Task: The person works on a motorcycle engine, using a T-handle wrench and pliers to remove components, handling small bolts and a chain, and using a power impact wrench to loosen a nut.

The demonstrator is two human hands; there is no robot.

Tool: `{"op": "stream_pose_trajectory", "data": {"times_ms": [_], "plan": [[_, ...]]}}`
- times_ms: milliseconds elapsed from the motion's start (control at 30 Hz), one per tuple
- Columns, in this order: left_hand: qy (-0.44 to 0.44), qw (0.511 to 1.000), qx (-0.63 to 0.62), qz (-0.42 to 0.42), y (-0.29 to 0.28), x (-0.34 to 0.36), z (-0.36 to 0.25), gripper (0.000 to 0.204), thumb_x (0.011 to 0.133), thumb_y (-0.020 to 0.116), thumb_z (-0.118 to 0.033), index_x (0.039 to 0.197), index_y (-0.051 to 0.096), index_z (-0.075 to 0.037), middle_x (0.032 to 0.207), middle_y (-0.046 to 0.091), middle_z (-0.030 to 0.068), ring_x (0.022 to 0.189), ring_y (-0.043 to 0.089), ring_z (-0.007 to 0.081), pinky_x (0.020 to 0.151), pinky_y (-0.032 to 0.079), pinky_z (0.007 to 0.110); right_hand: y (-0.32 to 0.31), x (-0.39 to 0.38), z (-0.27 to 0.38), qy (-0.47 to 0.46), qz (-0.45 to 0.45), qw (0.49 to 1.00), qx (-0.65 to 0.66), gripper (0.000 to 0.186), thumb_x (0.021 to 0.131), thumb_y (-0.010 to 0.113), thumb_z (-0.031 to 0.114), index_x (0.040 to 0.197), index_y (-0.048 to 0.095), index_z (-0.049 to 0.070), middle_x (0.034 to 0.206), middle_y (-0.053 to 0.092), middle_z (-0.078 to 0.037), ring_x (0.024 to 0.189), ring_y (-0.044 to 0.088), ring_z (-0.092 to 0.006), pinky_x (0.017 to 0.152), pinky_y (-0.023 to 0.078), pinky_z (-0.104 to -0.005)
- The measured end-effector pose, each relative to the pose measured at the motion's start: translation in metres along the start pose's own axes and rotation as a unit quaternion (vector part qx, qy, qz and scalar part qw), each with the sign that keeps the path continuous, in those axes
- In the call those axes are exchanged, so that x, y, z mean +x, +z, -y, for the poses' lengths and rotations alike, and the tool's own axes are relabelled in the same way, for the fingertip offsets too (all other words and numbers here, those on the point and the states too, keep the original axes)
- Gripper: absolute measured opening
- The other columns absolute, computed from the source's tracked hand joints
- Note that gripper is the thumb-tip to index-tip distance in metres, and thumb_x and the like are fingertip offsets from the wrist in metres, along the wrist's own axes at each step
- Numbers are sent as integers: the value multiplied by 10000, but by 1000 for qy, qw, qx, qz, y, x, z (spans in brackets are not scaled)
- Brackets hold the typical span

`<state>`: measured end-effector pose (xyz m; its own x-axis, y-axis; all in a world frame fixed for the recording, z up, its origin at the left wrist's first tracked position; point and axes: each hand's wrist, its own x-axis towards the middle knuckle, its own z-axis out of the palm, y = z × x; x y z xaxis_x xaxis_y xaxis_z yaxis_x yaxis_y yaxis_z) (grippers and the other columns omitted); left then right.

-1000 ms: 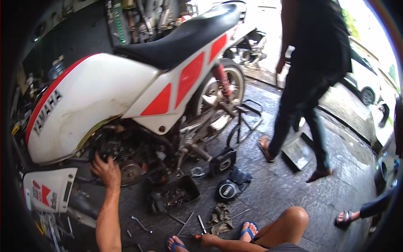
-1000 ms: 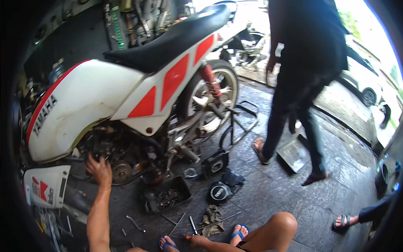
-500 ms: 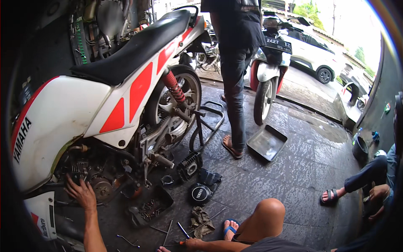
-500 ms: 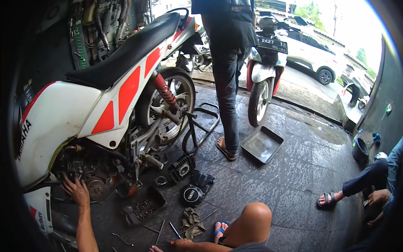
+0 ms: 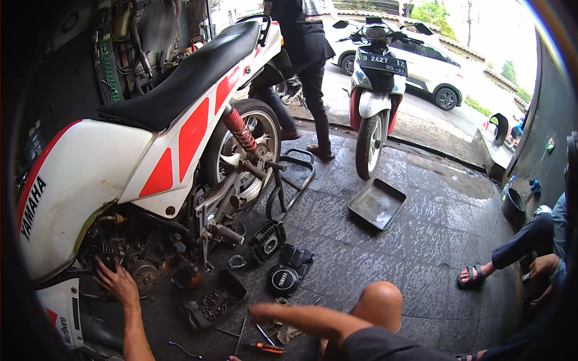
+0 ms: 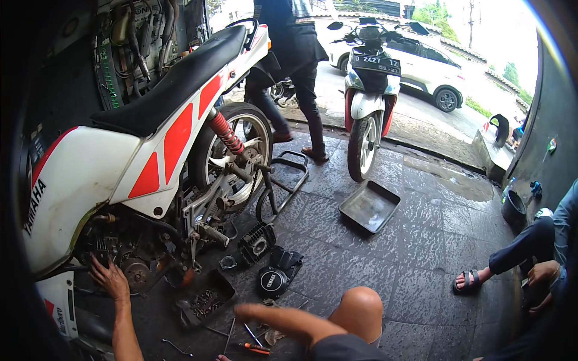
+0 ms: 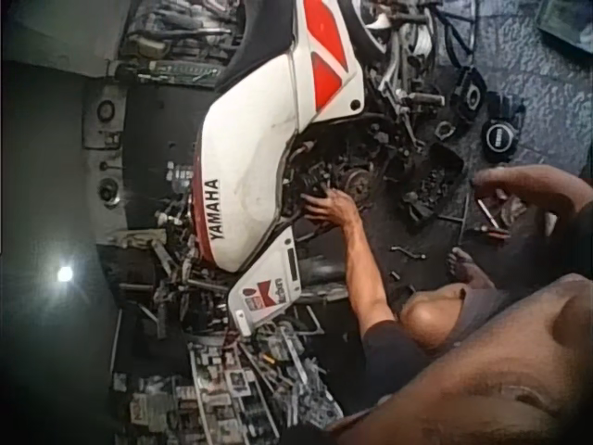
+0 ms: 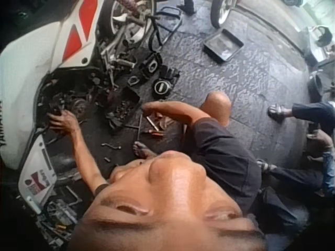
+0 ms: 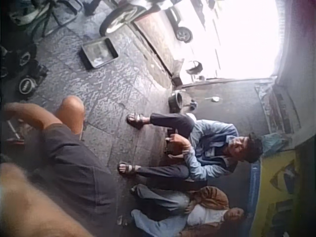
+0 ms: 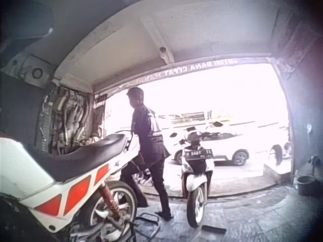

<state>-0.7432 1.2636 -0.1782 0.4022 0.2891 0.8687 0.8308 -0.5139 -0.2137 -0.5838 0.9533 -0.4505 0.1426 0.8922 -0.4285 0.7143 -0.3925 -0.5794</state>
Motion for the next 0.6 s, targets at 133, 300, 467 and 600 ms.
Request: {"op": "stream_pose_trajectory", "data": {"times_ms": [133, 300, 467, 600], "plan": [[-3, 999, 29, 25, 24, -17, 39, 439, 868, 637, -139, 1297, 543, -128, 1551, 245, 194, 1369, 327, 427, 1117, 268, 614, -147, -51, 5, -4, 73, 977, -200, 288, 849, 562, 235, 974, 735, 41, 996, 721, -135, 900, 693, -253, 787, 552, -405], [28, 998, 18, -51, 30, -21, 30, 475, 869, 622, -124, 1335, 526, -135, 1558, 235, 212, 1363, 339, 430, 1083, 306, 622, -203, -125, -19, 37, -52, 984, -164, 367, 806, 682, 333, 954, 706, -2, 920, 704, -215, 900, 697, -320, 758, 552, -413], [-6, 998, 61, -2, 47, -29, 50, 495, 907, 560, -115, 1387, 525, -233, 1593, 218, 106, 1371, 357, 353, 1081, 349, 550, -199, -152, -27, 99, -6, 991, 86, 312, 821, 628, 283, 877, 691, -17, 731, 676, -147, 613, 598, -219, 591, 514, -379], [-10, 997, 76, -8, 80, -34, 71, 437, 954, 535, -123, 1373, 535, -243, 1577, 272, 89, 1334, 417, 335, 1034, 401, 500, -178, -112, -65, -50, -61, 978, -192, 189, 804, 636, 240, 723, 700, 82, 694, 669, -115, 628, 644, -263, 571, 517, -391]]}}
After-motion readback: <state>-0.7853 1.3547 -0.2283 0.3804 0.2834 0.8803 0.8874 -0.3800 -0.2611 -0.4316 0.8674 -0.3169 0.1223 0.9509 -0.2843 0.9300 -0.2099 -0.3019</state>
